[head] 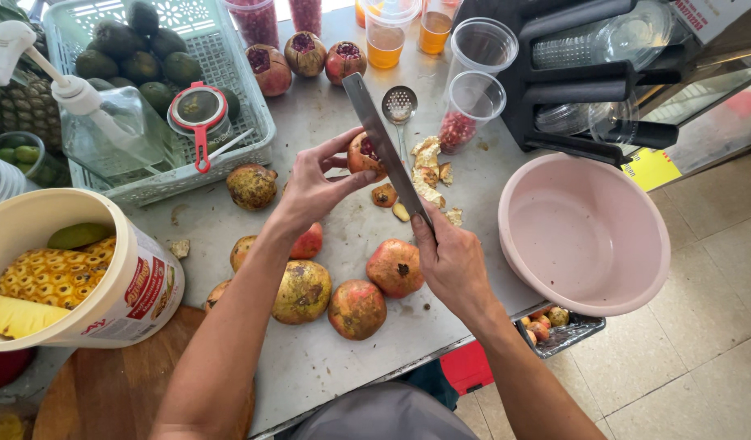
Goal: The person uses a knife to cut the tops off several pomegranates on a metal table. They rotate each fruit to make precise cuts, then set the opened pomegranates aside. The workspace contains other fruits, containers, and tools.
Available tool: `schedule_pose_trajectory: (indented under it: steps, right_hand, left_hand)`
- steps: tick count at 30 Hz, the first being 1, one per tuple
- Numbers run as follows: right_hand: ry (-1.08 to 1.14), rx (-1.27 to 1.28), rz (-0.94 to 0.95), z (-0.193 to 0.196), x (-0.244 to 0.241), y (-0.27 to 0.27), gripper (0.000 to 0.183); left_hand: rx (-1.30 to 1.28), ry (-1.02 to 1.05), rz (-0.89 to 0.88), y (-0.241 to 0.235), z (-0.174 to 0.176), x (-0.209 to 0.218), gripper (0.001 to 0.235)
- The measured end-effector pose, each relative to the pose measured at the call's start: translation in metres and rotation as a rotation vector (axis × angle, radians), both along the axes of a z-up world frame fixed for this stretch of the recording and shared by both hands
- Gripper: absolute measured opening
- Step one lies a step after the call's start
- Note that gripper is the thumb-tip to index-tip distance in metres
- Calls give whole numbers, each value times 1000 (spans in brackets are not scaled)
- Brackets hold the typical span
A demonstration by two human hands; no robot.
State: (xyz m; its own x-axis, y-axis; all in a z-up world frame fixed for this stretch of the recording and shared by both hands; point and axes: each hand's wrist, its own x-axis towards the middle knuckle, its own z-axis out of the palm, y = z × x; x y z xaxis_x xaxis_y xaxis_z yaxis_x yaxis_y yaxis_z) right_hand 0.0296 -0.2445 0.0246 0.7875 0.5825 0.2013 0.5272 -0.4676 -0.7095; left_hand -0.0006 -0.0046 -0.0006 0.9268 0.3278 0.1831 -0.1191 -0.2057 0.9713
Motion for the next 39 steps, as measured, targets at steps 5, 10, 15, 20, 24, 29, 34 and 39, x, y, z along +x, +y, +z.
schedule_pose_trajectory:
  steps: [5,10,15,20,24,29,34,39]
  right_hand:
    - [-56,-18,43,-12,-3,-14,35]
    - [-108,-41,93,-26,-2,-28,41]
    - [13,41,97,-36,2,-37,38]
    - [181,14,-56,-38,8,-31,37]
    - [280,-34,-129,-39,17,-25,34]
    - [291,-34,-148,-49,36,-16,34]
    - [315,-31,-139,-55,47,-13,35]
    - [343,-27,-110,-57,57,-9,36]
  left_hand:
    - [-403,-66,-29,21,1,-1,68]
    - [-728,-92,-36,46,-2,1,53]
    - [-783,-127,-2,61,-13,8,51]
    - [-435,22,364,55,-46,49,66]
    - [-157,161,668,61,-77,97,68]
    - [82,253,881,87,-113,154,53]
    - [126,247,1053,113,-148,193,62]
    - [4,165,929,127,-179,201,77]
